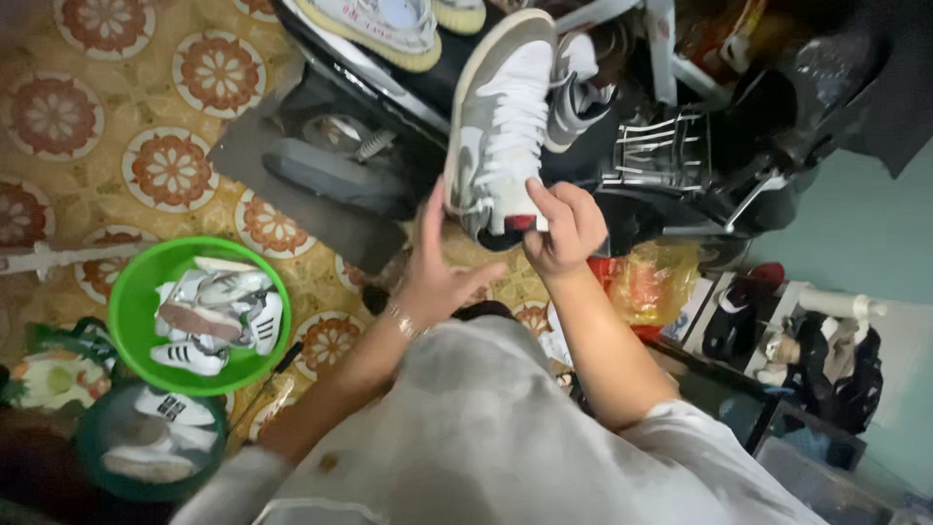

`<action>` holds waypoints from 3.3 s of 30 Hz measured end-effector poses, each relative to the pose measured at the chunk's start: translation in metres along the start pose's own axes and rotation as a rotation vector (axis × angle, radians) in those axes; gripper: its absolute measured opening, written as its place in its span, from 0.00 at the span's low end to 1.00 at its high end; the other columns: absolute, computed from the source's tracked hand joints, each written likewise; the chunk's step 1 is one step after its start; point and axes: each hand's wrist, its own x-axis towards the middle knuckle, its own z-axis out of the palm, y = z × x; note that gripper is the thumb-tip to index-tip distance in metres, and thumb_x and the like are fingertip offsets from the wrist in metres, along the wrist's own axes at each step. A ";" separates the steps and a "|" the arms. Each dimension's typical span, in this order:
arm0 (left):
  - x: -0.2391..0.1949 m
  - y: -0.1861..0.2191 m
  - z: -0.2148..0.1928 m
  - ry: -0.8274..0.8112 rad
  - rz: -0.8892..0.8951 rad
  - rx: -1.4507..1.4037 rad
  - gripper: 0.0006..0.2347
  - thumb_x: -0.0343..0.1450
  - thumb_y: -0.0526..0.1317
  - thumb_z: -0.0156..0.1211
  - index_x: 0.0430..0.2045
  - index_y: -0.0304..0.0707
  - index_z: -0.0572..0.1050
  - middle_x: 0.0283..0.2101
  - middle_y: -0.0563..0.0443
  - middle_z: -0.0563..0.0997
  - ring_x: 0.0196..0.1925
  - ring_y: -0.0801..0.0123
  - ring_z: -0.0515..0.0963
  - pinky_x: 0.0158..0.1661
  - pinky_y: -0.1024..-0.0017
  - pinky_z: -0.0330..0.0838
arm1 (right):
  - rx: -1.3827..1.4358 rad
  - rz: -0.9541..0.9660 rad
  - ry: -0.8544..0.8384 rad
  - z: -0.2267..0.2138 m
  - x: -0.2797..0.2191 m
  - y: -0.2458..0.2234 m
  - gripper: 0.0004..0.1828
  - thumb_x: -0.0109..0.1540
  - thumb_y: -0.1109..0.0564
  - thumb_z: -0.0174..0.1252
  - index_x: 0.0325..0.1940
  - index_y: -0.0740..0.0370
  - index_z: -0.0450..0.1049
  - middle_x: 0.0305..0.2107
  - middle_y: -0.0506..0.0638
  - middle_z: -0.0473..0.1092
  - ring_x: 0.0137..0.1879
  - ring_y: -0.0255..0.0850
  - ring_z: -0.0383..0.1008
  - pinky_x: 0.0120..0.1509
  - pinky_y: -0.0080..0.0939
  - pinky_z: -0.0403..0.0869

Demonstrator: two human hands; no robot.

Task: The person removes the old shoelaces from a grey and white sneaker by pulling them out of the eyelets. They then insert a new white shoelace into the shoe, threading it through the eyelets from the bottom up.

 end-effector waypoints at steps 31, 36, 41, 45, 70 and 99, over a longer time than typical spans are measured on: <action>0.076 0.087 0.084 0.464 0.011 0.160 0.11 0.89 0.39 0.68 0.40 0.41 0.93 0.40 0.47 0.88 0.45 0.56 0.93 0.52 0.65 0.84 | 1.453 1.292 -0.311 0.021 0.069 0.150 0.32 0.82 0.31 0.63 0.81 0.53 0.80 0.68 0.54 0.86 0.71 0.49 0.91 0.79 0.61 0.92; 0.069 0.055 0.101 0.307 -0.116 -0.590 0.12 0.85 0.38 0.60 0.55 0.33 0.89 0.25 0.62 0.70 0.27 0.89 0.63 0.33 0.87 0.54 | 1.514 1.193 -0.393 0.036 0.075 0.138 0.31 0.86 0.33 0.58 0.88 0.51 0.74 0.71 0.54 0.84 0.74 0.47 0.89 0.82 0.62 0.90; 0.056 0.123 0.090 0.213 -0.070 -0.334 0.12 0.87 0.37 0.67 0.61 0.31 0.89 0.42 0.53 0.92 0.46 0.78 0.81 0.51 0.74 0.81 | 1.398 1.246 -0.539 0.013 0.095 0.095 0.34 0.85 0.31 0.60 0.89 0.49 0.72 0.74 0.49 0.79 0.76 0.39 0.81 0.86 0.59 0.84; 0.044 0.157 0.077 0.231 -0.140 0.108 0.10 0.86 0.35 0.68 0.61 0.35 0.88 0.45 0.44 0.97 0.53 0.60 0.95 0.56 0.53 0.88 | 0.900 0.741 -0.475 0.010 0.066 0.102 0.60 0.81 0.54 0.85 1.03 0.49 0.46 0.88 0.57 0.50 0.92 0.49 0.49 1.04 0.65 0.47; 0.001 0.128 -0.005 -0.362 -0.100 -0.329 0.11 0.91 0.39 0.58 0.69 0.42 0.68 0.43 0.48 0.90 0.40 0.73 0.76 0.48 0.70 0.73 | 1.183 -0.101 -1.156 -0.062 0.171 0.025 0.07 0.84 0.58 0.65 0.55 0.64 0.82 0.46 0.61 0.81 0.50 0.64 0.85 0.61 0.63 0.83; -0.027 0.104 -0.038 -0.634 -0.142 -0.550 0.16 0.90 0.43 0.64 0.70 0.45 0.66 0.47 0.51 0.89 0.43 0.79 0.75 0.52 0.75 0.73 | 1.257 0.168 -1.180 -0.098 0.093 -0.016 0.33 0.89 0.31 0.40 0.46 0.57 0.69 0.47 0.57 0.70 0.53 0.52 0.72 0.64 0.55 0.74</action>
